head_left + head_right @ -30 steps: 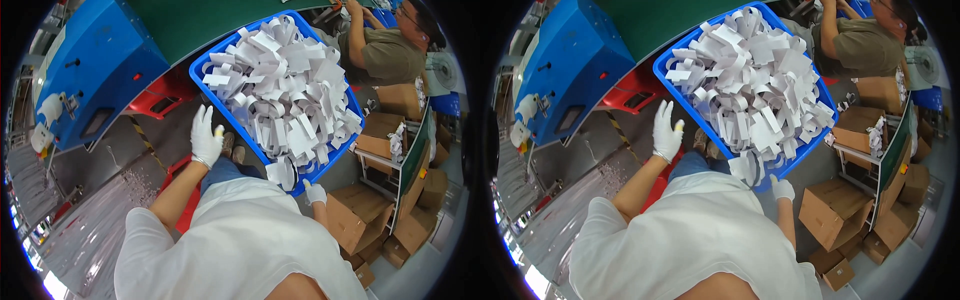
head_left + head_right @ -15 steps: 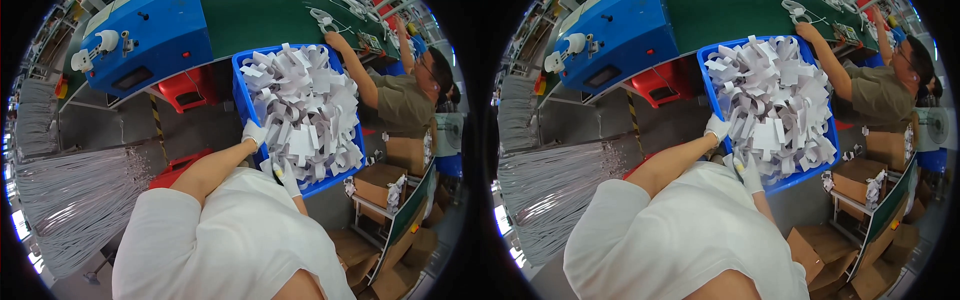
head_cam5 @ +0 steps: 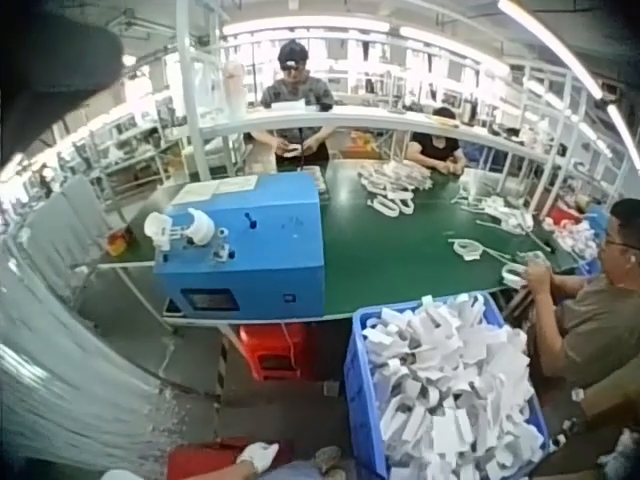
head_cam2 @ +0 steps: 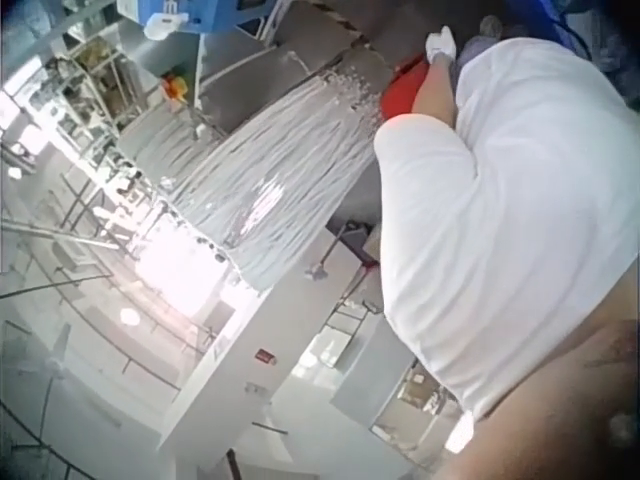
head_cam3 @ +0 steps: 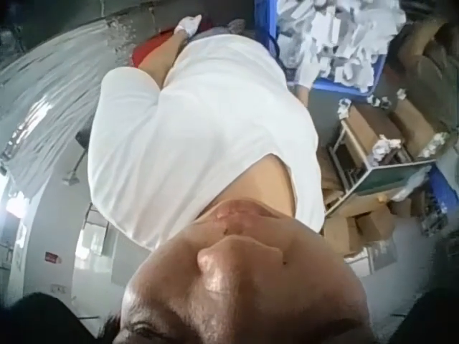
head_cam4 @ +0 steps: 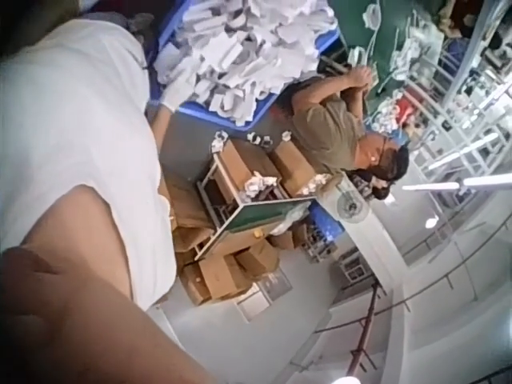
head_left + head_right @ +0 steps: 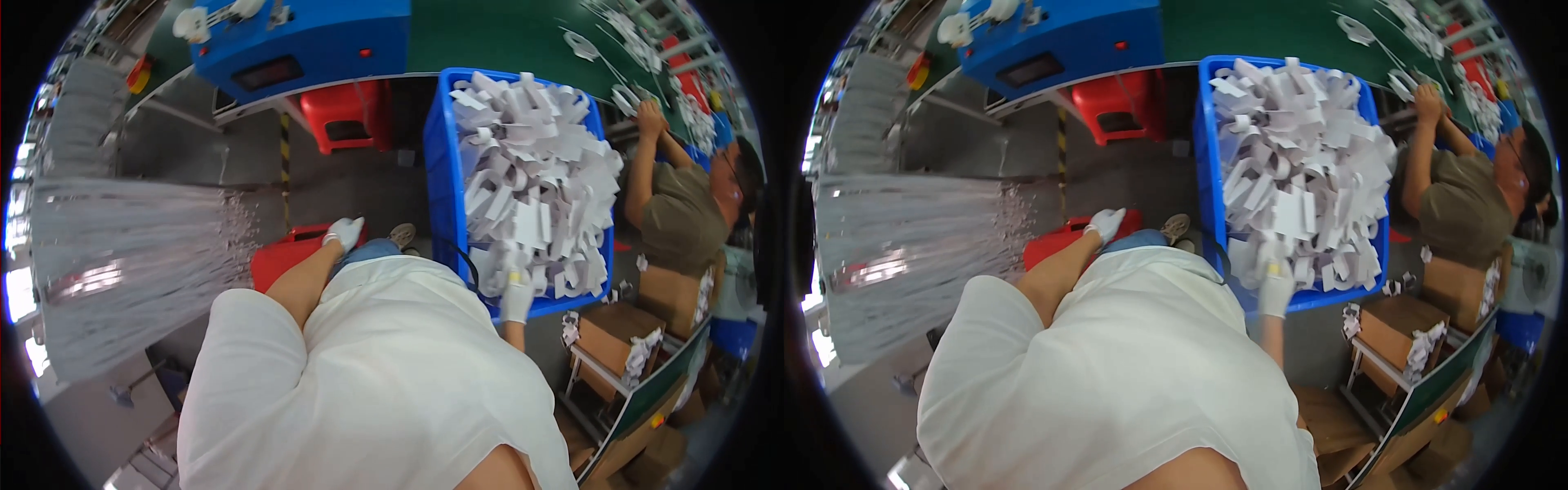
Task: Feeding individual wires into a machine for processing and collecting them in a bin.
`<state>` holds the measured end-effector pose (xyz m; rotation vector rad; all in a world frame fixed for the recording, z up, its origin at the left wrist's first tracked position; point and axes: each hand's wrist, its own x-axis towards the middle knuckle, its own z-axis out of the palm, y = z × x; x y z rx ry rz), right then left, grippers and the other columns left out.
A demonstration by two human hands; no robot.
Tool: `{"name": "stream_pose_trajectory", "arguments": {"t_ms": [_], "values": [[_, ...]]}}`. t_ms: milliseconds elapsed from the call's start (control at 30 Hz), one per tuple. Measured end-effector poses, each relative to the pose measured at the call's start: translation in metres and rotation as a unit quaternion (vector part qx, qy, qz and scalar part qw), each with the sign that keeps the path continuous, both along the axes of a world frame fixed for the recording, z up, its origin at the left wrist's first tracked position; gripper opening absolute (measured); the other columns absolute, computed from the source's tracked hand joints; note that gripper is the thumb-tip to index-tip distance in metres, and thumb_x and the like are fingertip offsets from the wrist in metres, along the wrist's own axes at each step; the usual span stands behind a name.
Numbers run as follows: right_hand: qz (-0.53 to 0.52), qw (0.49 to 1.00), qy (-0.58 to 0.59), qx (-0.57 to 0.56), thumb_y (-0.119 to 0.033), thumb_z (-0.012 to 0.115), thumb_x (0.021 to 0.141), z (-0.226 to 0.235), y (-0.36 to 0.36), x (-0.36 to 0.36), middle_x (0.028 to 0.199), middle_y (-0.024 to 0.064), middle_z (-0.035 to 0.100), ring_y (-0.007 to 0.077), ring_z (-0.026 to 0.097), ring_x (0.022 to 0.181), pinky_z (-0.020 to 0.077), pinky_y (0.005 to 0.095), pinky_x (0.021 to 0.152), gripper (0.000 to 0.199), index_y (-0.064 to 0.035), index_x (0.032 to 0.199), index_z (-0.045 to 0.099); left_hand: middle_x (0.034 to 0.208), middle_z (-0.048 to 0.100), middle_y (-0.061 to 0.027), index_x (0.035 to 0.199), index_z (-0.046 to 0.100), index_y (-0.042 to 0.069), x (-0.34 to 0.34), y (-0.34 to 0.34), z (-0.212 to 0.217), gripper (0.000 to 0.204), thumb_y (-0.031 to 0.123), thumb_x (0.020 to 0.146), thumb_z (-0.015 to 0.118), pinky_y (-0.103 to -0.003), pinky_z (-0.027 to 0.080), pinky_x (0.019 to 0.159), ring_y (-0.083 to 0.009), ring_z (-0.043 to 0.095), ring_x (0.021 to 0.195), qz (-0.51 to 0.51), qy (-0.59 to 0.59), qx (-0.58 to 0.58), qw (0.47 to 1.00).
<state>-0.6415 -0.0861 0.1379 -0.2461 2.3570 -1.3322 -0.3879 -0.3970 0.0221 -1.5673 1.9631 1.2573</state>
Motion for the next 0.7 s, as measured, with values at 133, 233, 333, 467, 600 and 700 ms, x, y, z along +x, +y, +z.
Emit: {"name": "stream_pose_trajectory", "arguments": {"t_ms": [133,233,333,467,600,700], "values": [[-0.052,0.969,-0.23,-0.08,-0.035,0.051,0.098,0.019,0.014,-0.033,0.058,0.0002,0.054,0.0064,0.04,0.039,0.0266,0.0219,0.035,0.036,-0.0015,0.1,0.066,0.123,0.057,-0.0276,0.118,0.061,-0.003,0.145,0.018,0.005,0.056,0.045,0.093,0.048,-0.046,0.046,0.094,-0.0408,0.055,0.116,0.079,-0.245,0.04,0.965],[-0.014,0.936,-0.283,-0.21,-0.039,0.048,0.098,0.016,0.032,-0.06,0.056,0.0007,0.051,0.0092,0.034,0.034,0.022,0.0233,0.032,0.039,-0.0028,0.1,0.062,0.122,0.058,-0.0265,0.117,0.062,-0.002,0.208,0.052,0.011,0.054,0.045,0.093,0.049,-0.045,0.047,0.093,-0.0408,0.056,0.115,0.194,-0.241,0.058,0.949],[-0.08,0.866,-0.381,-0.314,-0.035,0.049,0.097,0.014,0.038,-0.085,0.07,0.0001,0.053,0.0079,0.036,0.038,0.0246,0.022,0.033,0.033,-0.007,0.112,0.055,0.119,0.061,-0.025,0.114,0.064,-0.001,0.237,0.093,0.012,0.051,0.043,0.092,0.05,-0.045,0.048,0.092,-0.0397,0.058,0.114,0.223,-0.269,0.064,0.935],[-0.004,0.786,-0.447,-0.426,-0.037,0.046,0.098,0.036,0.007,-0.101,0.076,0.0021,0.055,0.0094,0.041,0.042,0.0319,0.0237,0.038,0.031,-0.0091,0.108,0.055,0.116,0.063,-0.0234,0.108,0.066,0.0,0.256,0.155,0.004,0.052,0.044,0.084,0.055,-0.043,0.049,0.091,-0.0381,0.06,0.11,0.084,-0.281,0.113,0.949],[0.131,0.839,-0.342,-0.403,-0.031,0.046,0.099,0.066,-0.054,-0.101,0.081,0.0043,0.058,0.0124,0.05,0.051,0.0439,0.0257,0.049,0.025,-0.0088,0.105,0.057,0.089,0.068,-0.0215,0.106,0.066,-0.002,0.273,0.196,-0.007,0.048,0.041,0.086,0.056,-0.042,0.052,0.067,-0.0323,0.069,0.077,0.183,-0.24,0.183,0.936],[0.288,0.939,-0.047,-0.183,-0.026,0.05,0.098,0.072,-0.081,-0.085,0.085,0.002,0.057,0.0099,0.056,0.066,0.0454,0.0231,0.054,0.025,-0.0075,0.114,0.053,0.072,0.064,-0.0159,0.099,0.065,-0.002,0.296,0.204,-0.017,0.046,0.042,0.088,0.054,-0.04,0.048,0.053,-0.0262,0.063,0.057,0.192,-0.277,0.167,0.927]]}}
